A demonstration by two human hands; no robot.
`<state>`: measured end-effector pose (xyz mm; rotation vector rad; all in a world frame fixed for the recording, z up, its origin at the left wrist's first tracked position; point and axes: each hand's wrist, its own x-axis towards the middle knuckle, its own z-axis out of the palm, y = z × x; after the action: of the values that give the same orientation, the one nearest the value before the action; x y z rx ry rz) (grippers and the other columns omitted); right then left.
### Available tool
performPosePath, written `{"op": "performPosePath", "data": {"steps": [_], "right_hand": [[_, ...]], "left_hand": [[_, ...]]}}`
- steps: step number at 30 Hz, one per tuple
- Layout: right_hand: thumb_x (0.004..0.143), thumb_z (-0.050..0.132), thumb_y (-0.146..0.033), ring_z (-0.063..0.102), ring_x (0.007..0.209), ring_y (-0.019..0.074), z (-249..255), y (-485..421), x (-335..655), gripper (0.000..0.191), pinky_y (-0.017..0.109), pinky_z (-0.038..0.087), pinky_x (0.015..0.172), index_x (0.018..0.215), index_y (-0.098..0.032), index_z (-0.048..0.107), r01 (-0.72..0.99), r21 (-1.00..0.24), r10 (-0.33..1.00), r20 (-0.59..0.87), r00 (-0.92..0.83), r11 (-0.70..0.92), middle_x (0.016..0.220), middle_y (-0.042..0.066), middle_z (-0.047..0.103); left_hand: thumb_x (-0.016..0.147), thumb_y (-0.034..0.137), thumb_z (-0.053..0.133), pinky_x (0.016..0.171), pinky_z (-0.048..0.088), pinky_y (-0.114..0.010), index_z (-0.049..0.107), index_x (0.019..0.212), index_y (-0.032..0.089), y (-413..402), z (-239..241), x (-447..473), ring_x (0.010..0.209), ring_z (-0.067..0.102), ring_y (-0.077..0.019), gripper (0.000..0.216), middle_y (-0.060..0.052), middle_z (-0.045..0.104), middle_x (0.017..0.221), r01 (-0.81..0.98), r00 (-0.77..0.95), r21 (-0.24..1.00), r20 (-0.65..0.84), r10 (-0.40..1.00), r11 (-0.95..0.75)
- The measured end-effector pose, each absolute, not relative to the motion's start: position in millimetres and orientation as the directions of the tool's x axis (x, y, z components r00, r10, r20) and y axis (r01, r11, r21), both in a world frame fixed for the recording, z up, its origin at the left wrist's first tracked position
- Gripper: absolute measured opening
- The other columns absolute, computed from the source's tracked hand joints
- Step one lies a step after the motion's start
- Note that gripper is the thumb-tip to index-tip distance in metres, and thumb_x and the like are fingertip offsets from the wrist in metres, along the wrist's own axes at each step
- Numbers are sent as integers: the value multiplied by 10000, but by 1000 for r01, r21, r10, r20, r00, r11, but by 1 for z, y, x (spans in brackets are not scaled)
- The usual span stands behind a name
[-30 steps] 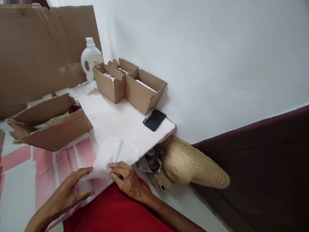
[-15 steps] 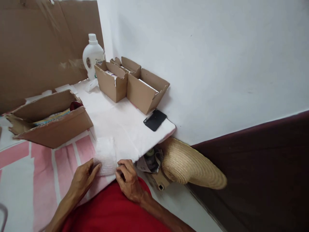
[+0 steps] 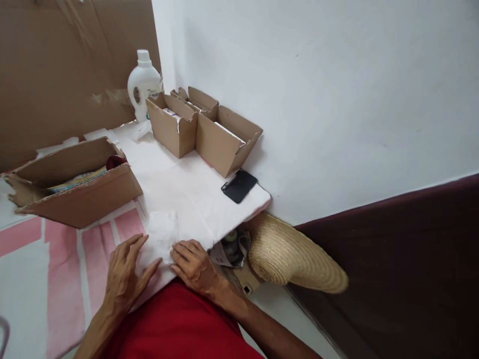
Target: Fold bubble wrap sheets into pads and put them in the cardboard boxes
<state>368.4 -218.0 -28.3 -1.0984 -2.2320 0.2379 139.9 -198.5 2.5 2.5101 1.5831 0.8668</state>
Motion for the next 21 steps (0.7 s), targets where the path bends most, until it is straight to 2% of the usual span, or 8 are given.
{"op": "performPosePath", "data": {"steps": [2, 5, 7, 9, 13, 15, 18, 21], "right_hand": [[1035, 494, -275, 638, 1016, 243, -23, -215, 370, 214, 400, 481, 909, 1115, -164, 658, 609, -521, 798, 453, -397, 598, 1084, 110, 738], [1075, 405, -307, 639, 848, 198, -17, -206, 371, 301, 340, 482, 820, 1015, -191, 676, 542, -689, 876, 394, -278, 481, 903, 58, 732], [1082, 386, -346, 638, 807, 185, -15, -195, 370, 340, 306, 480, 783, 987, -202, 680, 509, -760, 915, 343, -214, 404, 862, 46, 718], [1075, 401, -354, 647, 799, 173, -14, -181, 366, 327, 274, 476, 756, 986, -206, 679, 485, -812, 946, 286, -153, 324, 870, 41, 716], [1036, 503, -299, 664, 756, 151, -11, -146, 356, 215, 234, 448, 708, 973, -212, 689, 528, -828, 982, 157, -101, 187, 862, 12, 733], [1016, 550, -285, 677, 757, 150, -10, -130, 351, 175, 227, 435, 700, 968, -219, 705, 597, -789, 989, 97, -114, 146, 856, 2, 746], [998, 595, -303, 687, 763, 158, -9, -113, 345, 152, 228, 426, 692, 964, -229, 724, 678, -726, 991, 32, -128, 111, 832, 0, 755], [1002, 589, -330, 682, 762, 174, -9, -106, 343, 176, 244, 440, 707, 971, -226, 727, 705, -701, 991, 13, -131, 103, 810, 13, 750]], "left_hand": [[832, 496, 721, 974, 484, -444, 581, 1298, 230, -202, 7, 137, 1143, 637, -298, 554, -128, 678, 1242, 768, 445, 258, 442, 779, -586], [884, 447, 667, 910, 509, -380, 629, 1215, 250, -201, 6, 132, 1016, 688, -240, 387, -69, 745, 1078, 724, 452, 343, 420, 787, -599], [925, 439, 598, 828, 540, -340, 652, 1141, 241, -193, 2, 132, 894, 706, -207, 298, -44, 753, 974, 741, 296, 489, 376, 878, -459], [914, 509, 580, 759, 560, -321, 658, 1103, 225, -182, -1, 135, 807, 708, -197, 350, -33, 742, 900, 733, 130, 623, 266, 955, -273], [875, 587, 577, 698, 578, -329, 631, 1192, 187, -163, -2, 145, 741, 704, -208, 513, -36, 722, 847, 709, 7, 699, 126, 992, -94], [898, 555, 562, 730, 586, -356, 585, 1290, 158, -162, -1, 149, 800, 705, -226, 558, -81, 722, 950, 735, -27, 671, 175, 984, -99], [957, 441, 513, 932, 546, -461, 478, 1424, 102, -169, -1, 155, 1095, 656, -301, 578, -196, 660, 1205, 838, -27, 512, 384, 923, -188], [983, 297, 472, 1102, 428, -482, 398, 1509, 160, -180, -7, 163, 1361, 508, -312, 549, -201, 563, 1428, 873, 263, 257, 471, 842, -416]]}}
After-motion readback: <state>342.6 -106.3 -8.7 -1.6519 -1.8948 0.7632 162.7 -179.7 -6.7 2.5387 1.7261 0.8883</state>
